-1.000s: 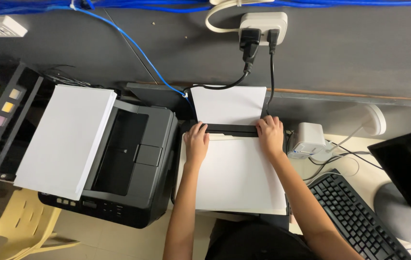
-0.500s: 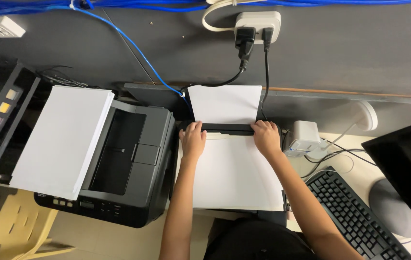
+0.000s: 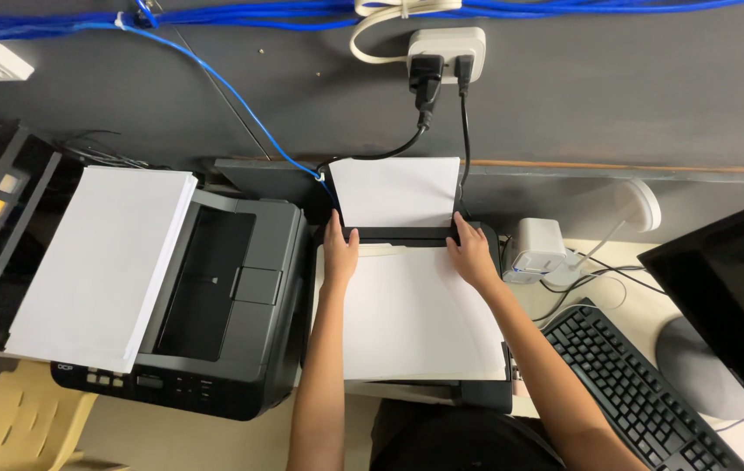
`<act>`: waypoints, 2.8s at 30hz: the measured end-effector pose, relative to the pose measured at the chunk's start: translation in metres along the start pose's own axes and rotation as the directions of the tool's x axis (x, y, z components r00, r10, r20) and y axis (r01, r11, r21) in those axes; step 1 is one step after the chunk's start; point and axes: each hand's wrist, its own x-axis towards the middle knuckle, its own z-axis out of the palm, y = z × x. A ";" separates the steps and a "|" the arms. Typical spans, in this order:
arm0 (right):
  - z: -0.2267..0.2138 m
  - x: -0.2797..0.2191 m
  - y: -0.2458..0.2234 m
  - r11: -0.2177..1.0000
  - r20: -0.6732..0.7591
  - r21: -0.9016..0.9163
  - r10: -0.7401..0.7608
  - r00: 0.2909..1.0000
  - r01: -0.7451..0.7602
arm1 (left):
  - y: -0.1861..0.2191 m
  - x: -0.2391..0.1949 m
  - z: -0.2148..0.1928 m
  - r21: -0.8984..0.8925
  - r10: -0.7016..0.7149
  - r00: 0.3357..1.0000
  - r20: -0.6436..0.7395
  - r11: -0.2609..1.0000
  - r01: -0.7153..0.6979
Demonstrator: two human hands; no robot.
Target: The person organizes paper reams and sheets on a desk, placing them into a printer tray. Then, the person wipes a small blue fan with a red cloth.
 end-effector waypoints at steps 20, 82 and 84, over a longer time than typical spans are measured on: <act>-0.003 0.040 -0.016 0.983 -0.193 0.143 0.145 0.971 -0.118 | -0.002 0.032 0.020 -0.123 -0.008 0.980 -0.200 0.992 -0.017; -0.090 -0.508 -0.242 0.980 -0.122 -0.008 0.197 0.973 -0.199 | 0.124 -0.492 -0.103 -0.330 0.450 0.644 0.618 0.893 -0.307; -0.092 -0.545 -0.246 0.972 -0.099 0.011 0.235 0.967 -0.235 | 0.119 -0.524 -0.100 -0.331 0.454 0.559 0.694 0.891 -0.312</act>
